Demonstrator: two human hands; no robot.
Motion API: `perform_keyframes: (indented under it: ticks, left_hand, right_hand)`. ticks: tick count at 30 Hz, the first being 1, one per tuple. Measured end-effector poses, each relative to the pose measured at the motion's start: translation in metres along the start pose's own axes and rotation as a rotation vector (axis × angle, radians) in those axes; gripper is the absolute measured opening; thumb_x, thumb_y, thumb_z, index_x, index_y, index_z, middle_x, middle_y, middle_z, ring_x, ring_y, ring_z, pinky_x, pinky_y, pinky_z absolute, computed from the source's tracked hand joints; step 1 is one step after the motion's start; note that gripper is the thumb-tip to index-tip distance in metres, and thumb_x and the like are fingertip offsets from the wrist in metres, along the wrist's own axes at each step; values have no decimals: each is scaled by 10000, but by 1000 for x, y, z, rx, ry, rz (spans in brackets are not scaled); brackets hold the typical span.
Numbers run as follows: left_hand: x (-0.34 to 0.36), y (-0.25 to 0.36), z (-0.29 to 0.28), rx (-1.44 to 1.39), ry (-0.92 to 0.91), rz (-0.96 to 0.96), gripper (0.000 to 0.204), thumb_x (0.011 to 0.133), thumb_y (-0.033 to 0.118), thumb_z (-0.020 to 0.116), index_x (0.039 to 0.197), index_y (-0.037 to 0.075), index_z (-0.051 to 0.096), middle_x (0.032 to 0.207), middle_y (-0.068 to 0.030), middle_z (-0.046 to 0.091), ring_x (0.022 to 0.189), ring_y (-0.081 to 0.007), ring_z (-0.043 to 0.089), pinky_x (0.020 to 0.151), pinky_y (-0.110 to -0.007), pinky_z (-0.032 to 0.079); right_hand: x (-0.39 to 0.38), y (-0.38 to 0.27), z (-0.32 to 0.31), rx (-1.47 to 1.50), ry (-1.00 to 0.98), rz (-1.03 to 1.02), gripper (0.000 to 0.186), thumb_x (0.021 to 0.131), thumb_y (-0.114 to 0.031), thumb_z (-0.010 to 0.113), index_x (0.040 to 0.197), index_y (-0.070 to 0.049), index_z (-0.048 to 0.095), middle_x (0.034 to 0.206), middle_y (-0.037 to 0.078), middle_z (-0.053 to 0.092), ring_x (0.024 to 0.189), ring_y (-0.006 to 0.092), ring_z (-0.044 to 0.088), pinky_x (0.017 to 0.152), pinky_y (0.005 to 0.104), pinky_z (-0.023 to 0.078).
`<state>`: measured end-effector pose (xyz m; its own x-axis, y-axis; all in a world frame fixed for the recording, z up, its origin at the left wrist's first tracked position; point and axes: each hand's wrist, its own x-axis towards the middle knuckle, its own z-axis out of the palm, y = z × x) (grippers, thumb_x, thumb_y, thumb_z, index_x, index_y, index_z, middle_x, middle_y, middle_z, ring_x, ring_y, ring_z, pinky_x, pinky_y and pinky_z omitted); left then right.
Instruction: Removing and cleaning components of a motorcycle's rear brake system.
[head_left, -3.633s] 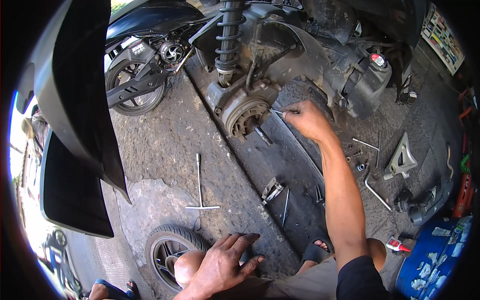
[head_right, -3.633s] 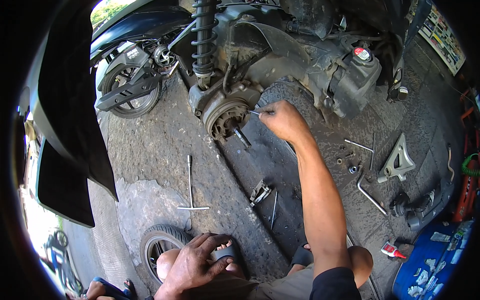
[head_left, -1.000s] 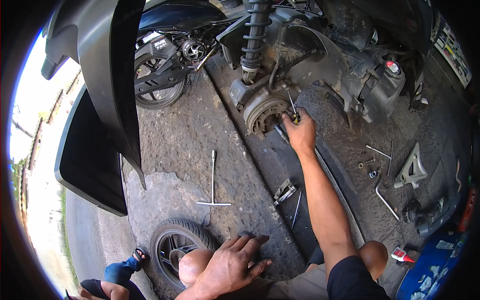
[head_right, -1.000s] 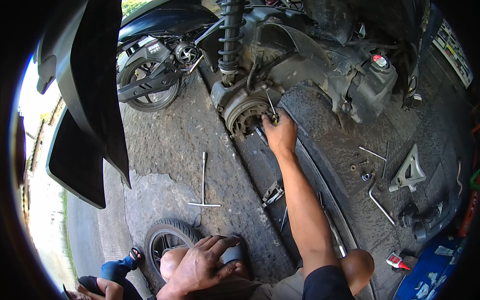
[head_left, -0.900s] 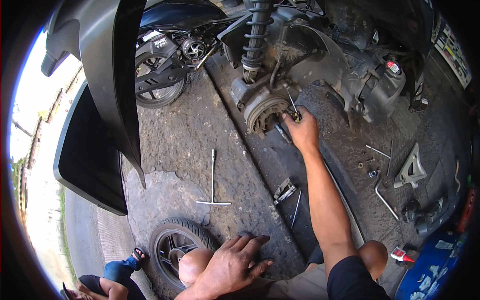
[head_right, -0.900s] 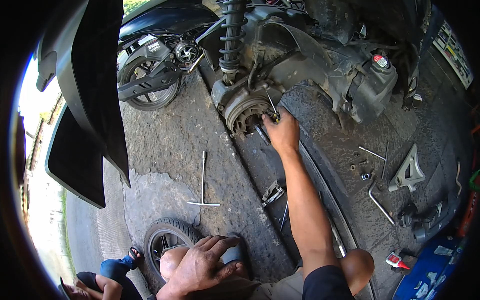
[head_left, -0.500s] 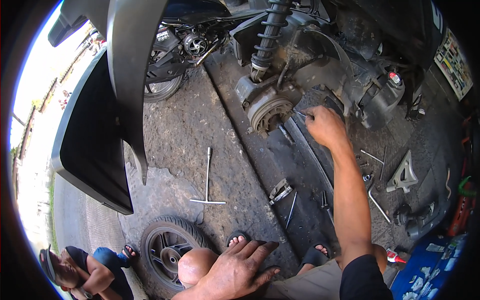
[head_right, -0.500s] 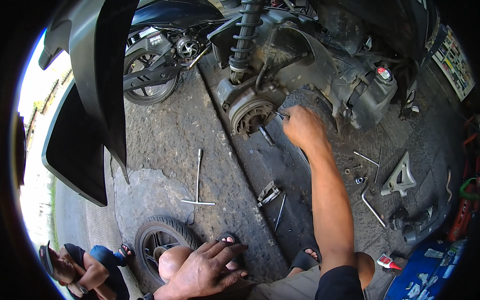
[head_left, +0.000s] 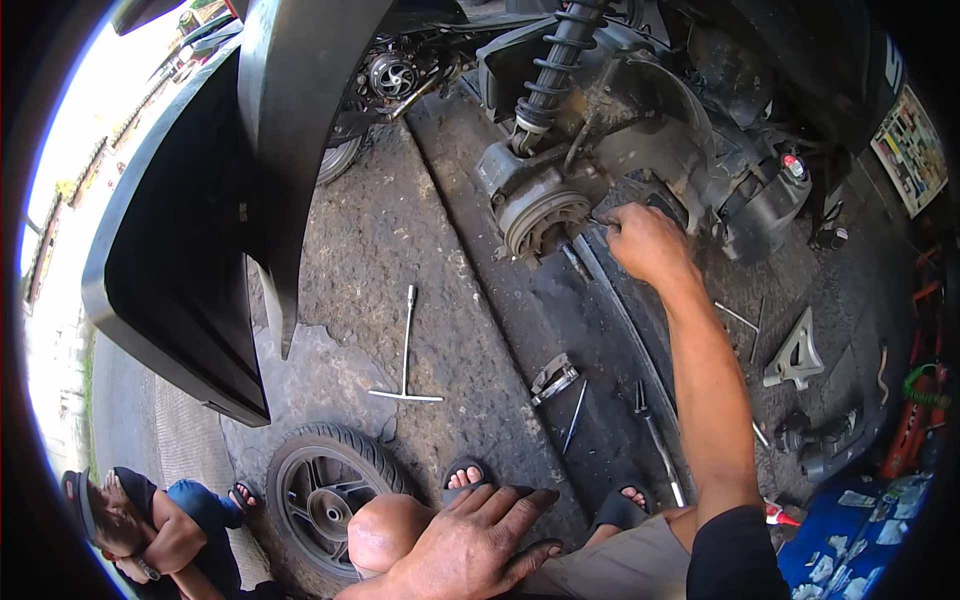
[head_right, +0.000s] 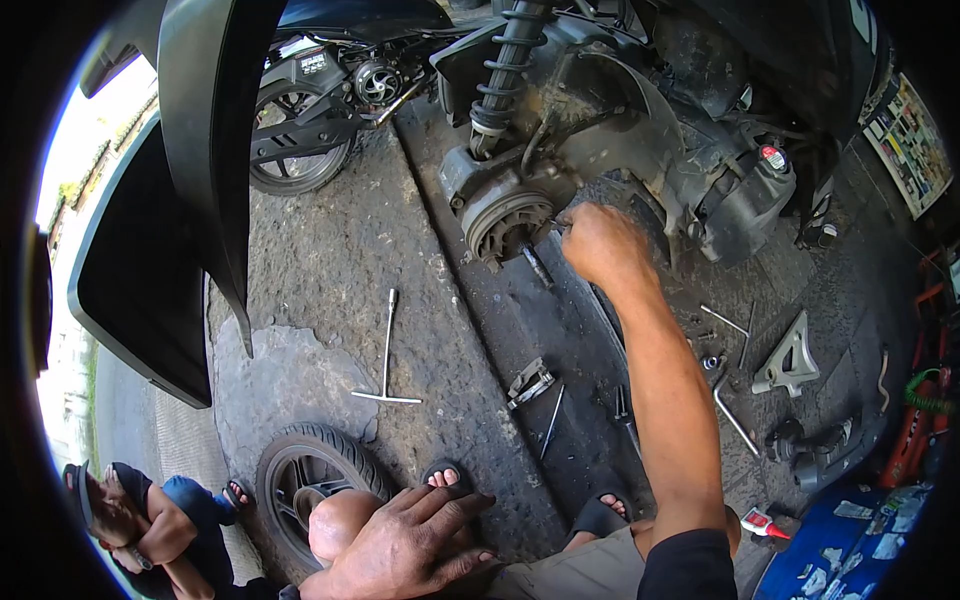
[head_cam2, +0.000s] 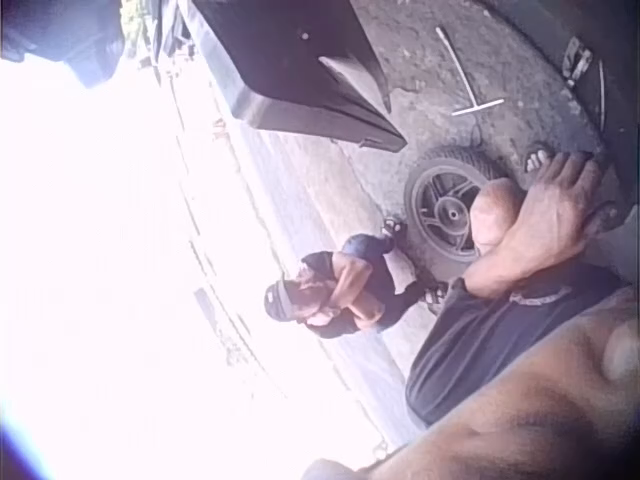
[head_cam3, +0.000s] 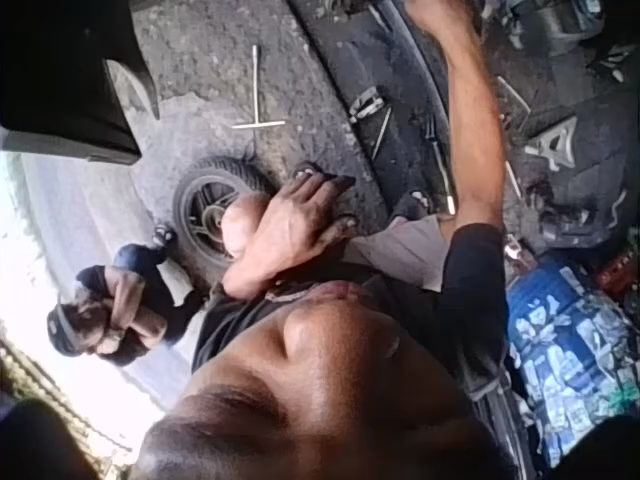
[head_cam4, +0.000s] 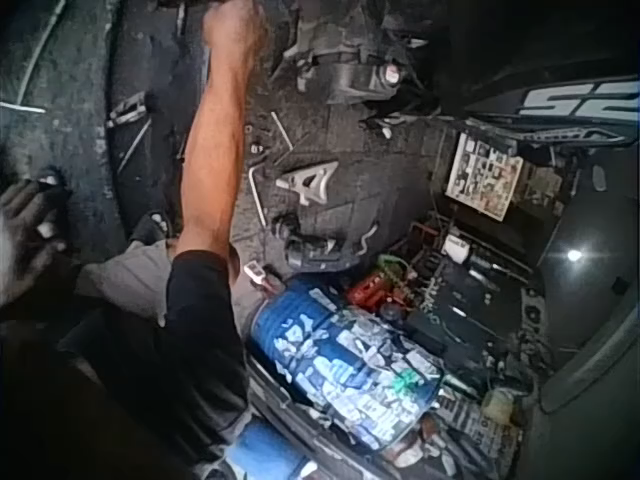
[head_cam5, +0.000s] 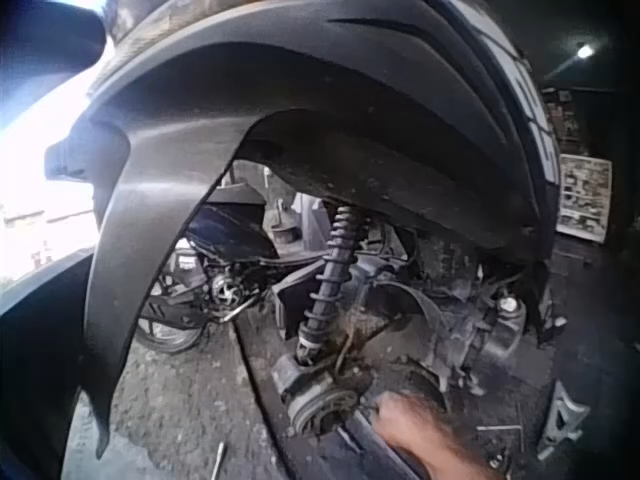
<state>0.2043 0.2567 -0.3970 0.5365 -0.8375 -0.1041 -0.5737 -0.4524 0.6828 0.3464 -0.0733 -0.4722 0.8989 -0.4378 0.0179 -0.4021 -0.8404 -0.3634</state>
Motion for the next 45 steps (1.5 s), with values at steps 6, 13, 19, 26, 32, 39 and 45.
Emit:
perform_keyframes:
  ticks: [6,13,19,26,32,39,45]
  left_hand:
    - [0,-6,-6,30,-109,-41,529,860,361,692,1276,65,556,1086,-170,622,993,-364,615,874,-426,506]
    - [1,1,1,-7,-12,2,458,821,275,683,1135,-36,560,983,-212,586,977,-400,563,926,-457,441]
    - [-3,6,0,-11,-89,-50,452,829,276,690,1113,-49,556,1047,-229,599,1093,-428,549,1041,-478,399]
    - [-4,8,1,-2,-44,-62,462,837,289,685,1136,-41,563,1052,-219,600,1081,-409,556,1035,-471,401]
    - [6,1,-2,-16,-124,-13,539,876,367,675,1292,49,546,1126,-185,608,1030,-364,612,925,-434,495]
    - [3,0,-1,-16,-126,7,560,857,362,700,1293,44,547,1109,-180,611,1032,-368,608,941,-438,489]
    - [-9,3,-1,-51,-14,-79,473,832,281,683,1175,-23,567,1038,-201,595,1026,-386,564,979,-452,423]
  right_hand:
    - [-3,8,-12,-34,250,270,322,875,-186,558,1152,-81,686,1041,239,671,1012,402,638,887,451,508]
    - [-5,40,-27,232,225,-45,335,910,-195,552,1184,-39,665,1075,239,681,1020,354,664,907,374,487]
    - [-15,18,-3,185,23,-23,344,884,-205,565,1168,-46,676,1089,249,666,1061,382,634,933,415,483]
    - [2,21,3,102,-11,-4,339,854,-203,561,1138,-75,696,1111,247,651,1077,404,616,952,444,476]
    - [3,35,53,1039,-20,268,242,891,-252,617,1040,-77,691,805,121,646,653,232,613,568,329,471]
    - [17,17,90,1269,41,302,237,879,-263,700,857,-33,647,579,-38,442,456,56,383,381,247,261]
    - [26,17,81,1019,54,352,214,882,-236,629,825,-31,653,580,-12,469,450,64,389,384,255,275]
